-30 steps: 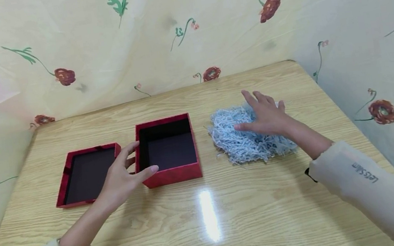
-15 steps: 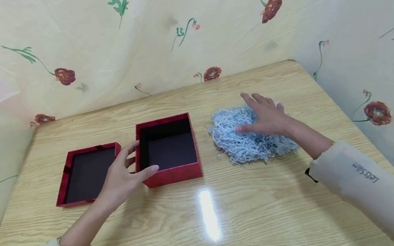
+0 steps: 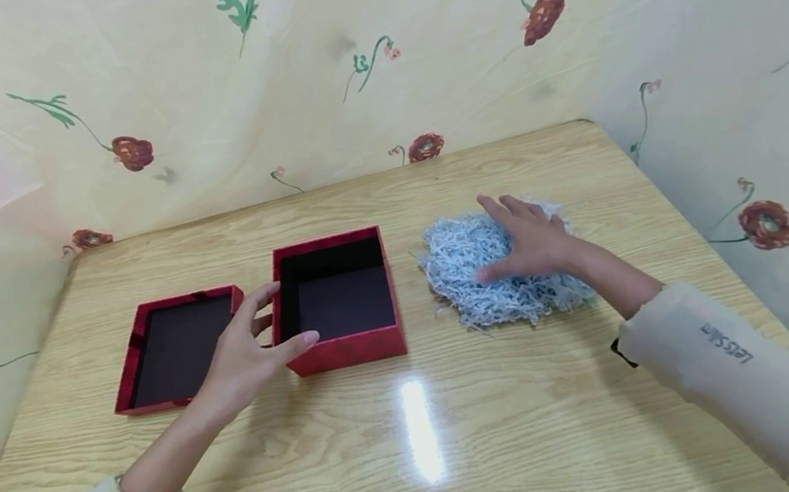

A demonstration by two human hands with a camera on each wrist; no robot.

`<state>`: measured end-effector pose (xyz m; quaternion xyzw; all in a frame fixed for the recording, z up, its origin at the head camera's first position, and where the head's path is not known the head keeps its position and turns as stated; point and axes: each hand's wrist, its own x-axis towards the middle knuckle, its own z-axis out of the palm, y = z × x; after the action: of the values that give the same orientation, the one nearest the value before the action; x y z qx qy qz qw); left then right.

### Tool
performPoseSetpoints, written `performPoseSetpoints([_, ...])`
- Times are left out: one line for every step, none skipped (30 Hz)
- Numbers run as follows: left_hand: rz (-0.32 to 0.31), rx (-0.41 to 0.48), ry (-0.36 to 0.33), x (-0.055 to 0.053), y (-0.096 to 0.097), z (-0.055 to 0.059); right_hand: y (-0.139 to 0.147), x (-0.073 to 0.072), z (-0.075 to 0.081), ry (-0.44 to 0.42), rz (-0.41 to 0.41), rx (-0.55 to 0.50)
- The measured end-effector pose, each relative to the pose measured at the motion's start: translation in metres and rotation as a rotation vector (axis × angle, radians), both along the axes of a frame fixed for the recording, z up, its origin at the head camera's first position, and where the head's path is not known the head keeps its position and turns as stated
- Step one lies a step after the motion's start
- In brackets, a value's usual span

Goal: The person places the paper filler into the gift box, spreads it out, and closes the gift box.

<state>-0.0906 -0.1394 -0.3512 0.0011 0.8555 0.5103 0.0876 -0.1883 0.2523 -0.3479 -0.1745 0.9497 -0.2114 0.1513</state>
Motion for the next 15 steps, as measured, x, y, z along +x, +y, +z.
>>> performPoseSetpoints([-0.001, 0.002, 0.003, 0.0, 0.0, 0.0, 0.0, 0.0, -0.001, -0.005, 0.003, 0.002])
performPoseSetpoints([-0.002, 0.004, 0.005, 0.0, 0.0, -0.001, 0.0, 0.0, -0.002, -0.009, 0.007, 0.005])
performPoseSetpoints([-0.003, 0.004, 0.007, 0.0, 0.0, -0.001, 0.0, 0.0, -0.003, -0.014, 0.012, 0.006])
performPoseSetpoints([-0.004, 0.005, 0.01, 0.001, 0.0, -0.001, 0.0, 0.0, -0.004, -0.02, 0.016, 0.005])
performPoseSetpoints([-0.005, 0.005, 0.013, 0.001, 0.0, -0.002, 0.0, 0.0, -0.005, -0.026, 0.019, 0.006])
performPoseSetpoints([-0.006, 0.006, 0.017, 0.001, 0.0, -0.002, 0.0, 0.0, -0.006, -0.032, 0.022, 0.009])
performPoseSetpoints([-0.008, 0.006, 0.019, 0.001, 0.0, -0.002, 0.0, 0.0, -0.007, -0.04, 0.024, 0.012])
performPoseSetpoints([-0.009, 0.007, 0.02, 0.001, -0.001, -0.002, 0.0, 0.0, -0.008, -0.043, 0.027, 0.015])
performPoseSetpoints([-0.009, 0.008, 0.019, 0.001, -0.001, -0.003, -0.001, 0.0, -0.008, -0.048, 0.028, 0.019])
performPoseSetpoints([-0.009, 0.008, 0.019, 0.001, -0.001, -0.003, -0.001, 0.001, -0.009, -0.051, 0.03, 0.023])
performPoseSetpoints([-0.009, 0.01, 0.017, 0.002, -0.001, -0.003, -0.001, 0.001, -0.01, -0.052, 0.031, 0.025])
performPoseSetpoints([-0.009, 0.01, 0.016, 0.002, -0.001, -0.004, -0.001, 0.001, -0.011, -0.053, 0.034, 0.029])
performPoseSetpoints([-0.011, 0.011, 0.016, 0.002, -0.002, -0.004, -0.001, 0.001, -0.012, -0.053, 0.038, 0.033])
performPoseSetpoints([-0.013, 0.012, 0.016, 0.002, -0.002, -0.005, -0.001, 0.002, -0.013, -0.053, 0.043, 0.035])
performPoseSetpoints([-0.014, 0.013, 0.018, 0.003, -0.002, -0.005, -0.002, 0.002, -0.014, -0.055, 0.048, 0.036])
